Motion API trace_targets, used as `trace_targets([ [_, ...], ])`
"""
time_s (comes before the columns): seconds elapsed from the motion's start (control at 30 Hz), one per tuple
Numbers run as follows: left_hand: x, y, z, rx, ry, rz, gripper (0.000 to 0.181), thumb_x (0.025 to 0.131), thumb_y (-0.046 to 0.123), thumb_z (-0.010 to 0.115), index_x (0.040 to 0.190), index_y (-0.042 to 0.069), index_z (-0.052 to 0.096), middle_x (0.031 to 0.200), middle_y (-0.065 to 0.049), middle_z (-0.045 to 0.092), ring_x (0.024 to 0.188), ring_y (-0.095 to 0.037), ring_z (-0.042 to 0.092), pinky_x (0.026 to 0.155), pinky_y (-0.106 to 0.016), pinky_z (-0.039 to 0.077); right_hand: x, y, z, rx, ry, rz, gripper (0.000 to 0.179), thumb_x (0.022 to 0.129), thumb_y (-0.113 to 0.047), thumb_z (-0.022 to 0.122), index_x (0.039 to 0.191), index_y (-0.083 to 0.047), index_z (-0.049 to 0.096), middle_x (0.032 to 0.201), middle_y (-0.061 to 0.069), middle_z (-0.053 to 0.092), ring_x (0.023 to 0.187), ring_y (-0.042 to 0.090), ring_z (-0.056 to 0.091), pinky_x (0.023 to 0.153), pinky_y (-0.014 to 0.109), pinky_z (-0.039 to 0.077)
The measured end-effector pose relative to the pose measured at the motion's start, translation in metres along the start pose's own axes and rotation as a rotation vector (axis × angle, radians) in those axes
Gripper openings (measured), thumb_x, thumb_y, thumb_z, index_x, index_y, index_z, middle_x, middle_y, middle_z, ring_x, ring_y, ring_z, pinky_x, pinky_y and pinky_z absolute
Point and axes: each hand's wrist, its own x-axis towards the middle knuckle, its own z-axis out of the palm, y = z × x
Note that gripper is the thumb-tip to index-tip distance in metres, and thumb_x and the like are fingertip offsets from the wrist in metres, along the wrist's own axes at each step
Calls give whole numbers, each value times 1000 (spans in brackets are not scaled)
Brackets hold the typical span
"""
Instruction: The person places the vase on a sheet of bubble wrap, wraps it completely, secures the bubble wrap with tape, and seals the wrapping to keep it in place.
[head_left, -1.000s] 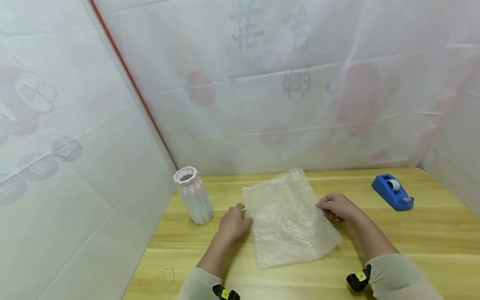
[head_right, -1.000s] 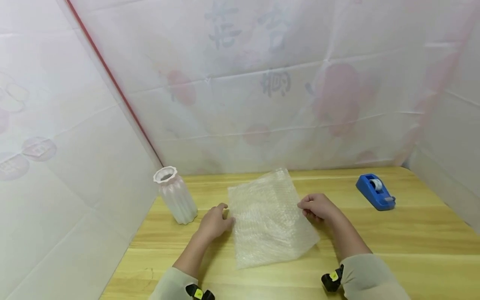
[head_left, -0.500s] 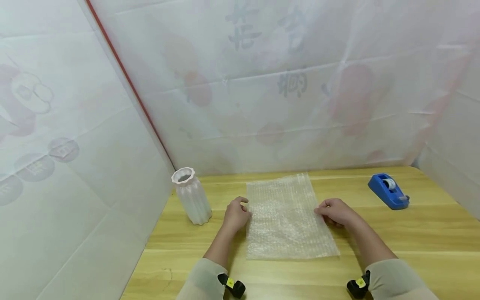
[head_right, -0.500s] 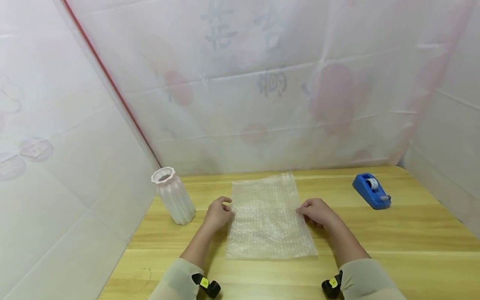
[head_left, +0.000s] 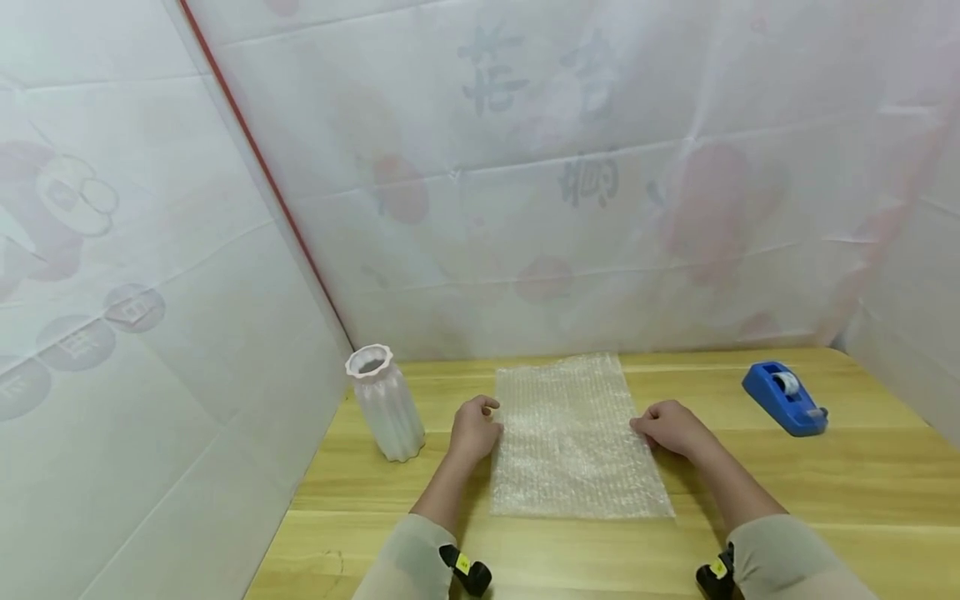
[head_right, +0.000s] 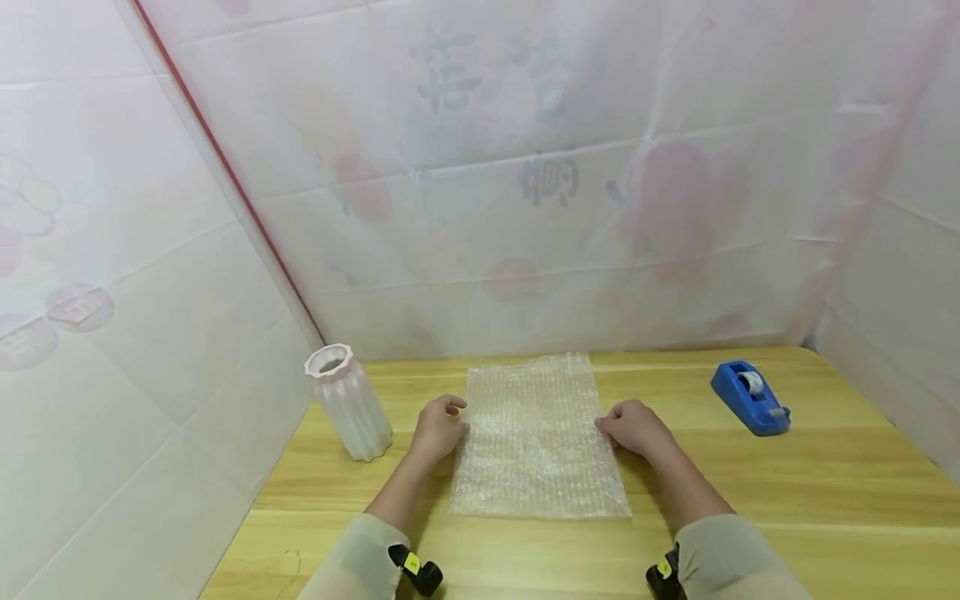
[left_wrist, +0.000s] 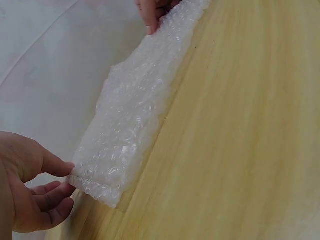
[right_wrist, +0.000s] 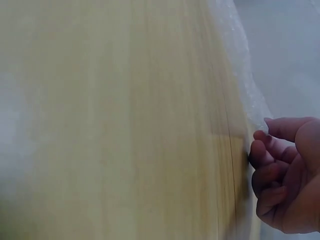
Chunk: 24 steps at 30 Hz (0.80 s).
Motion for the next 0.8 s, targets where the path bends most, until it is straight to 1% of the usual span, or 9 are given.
trace_targets([
  [0.1, 2, 2, 1, 30, 7, -1, 34, 86, 1, 72, 118, 8, 65, 119, -13, 60, 78, -20, 57, 67, -31, 52, 5, 1, 1, -42, 7, 7, 40, 97, -35, 60, 65, -11, 60, 57, 0, 49, 52, 18, 42, 53, 34, 38],
  [0.23, 6, 3, 2, 67, 16, 36, 33, 86, 2, 72, 117, 8, 66, 117, -14, 59, 83, -19, 55, 67, -32, 51, 8, -1, 0, -92, 26, 27, 39, 96, -37, 60, 65, -13, 57, 57, 0, 46, 51, 18, 41, 51, 34, 37],
  [0.3, 8, 3, 1, 85, 9, 51, 32, 86, 2, 72, 117, 7, 66, 117, -14, 59, 81, -19, 56, 66, -32, 51, 9, -2, -1, -119, 32, 40, 39, 96, -38, 59, 67, -13, 56, 58, 1, 45, 53, 19, 41, 51, 34, 36],
  [0.4, 8, 4, 0, 121, -20, 51, 32, 87, 6, 72, 118, 8, 66, 121, -14, 60, 79, -20, 57, 66, -31, 51, 7, -6, -2, -165, 40, 54, 35, 96, -40, 59, 76, -12, 58, 67, 3, 51, 59, 20, 45, 55, 36, 37],
  [0.47, 6, 5, -1, 173, -41, 56, 32, 88, 10, 73, 120, 9, 66, 124, -13, 61, 83, -22, 60, 66, -33, 51, 6, -9, -2, -192, 52, 62, 32, 96, -41, 60, 86, -10, 59, 73, 4, 54, 63, 21, 47, 58, 37, 37],
  [0.53, 4, 6, 0, 229, -60, 72, 33, 88, 13, 73, 120, 10, 67, 126, -12, 61, 94, -26, 63, 71, -37, 53, 5, -14, -1, -204, 66, 53, 30, 95, -40, 60, 95, -10, 59, 75, 4, 54, 65, 21, 48, 59, 37, 37],
  [0.6, 1, 7, 2, 302, -81, 120, 34, 88, 17, 73, 121, 10, 68, 128, -11, 60, 106, -30, 62, 78, -41, 54, 4, -19, 2, -202, 67, 40, 29, 95, -38, 61, 102, -10, 58, 71, 4, 53, 62, 21, 47, 56, 36, 37],
  [0.7, -2, 8, 7, 418, -119, 234, 36, 90, 24, 72, 121, 8, 69, 133, -10, 58, 120, -33, 55, 90, -45, 52, 4, -28, 7, -199, 59, -8, 31, 95, -36, 61, 112, -9, 59, 73, 3, 57, 62, 19, 50, 53, 34, 39],
  [0.8, -4, 10, 11, 541, -157, 353, 40, 91, 33, 70, 121, 7, 69, 137, -10, 56, 124, -34, 52, 95, -46, 50, 5, -34, 12, -245, 60, -58, 36, 94, -32, 62, 121, -9, 61, 91, 7, 68, 75, 23, 61, 57, 40, 47],
])
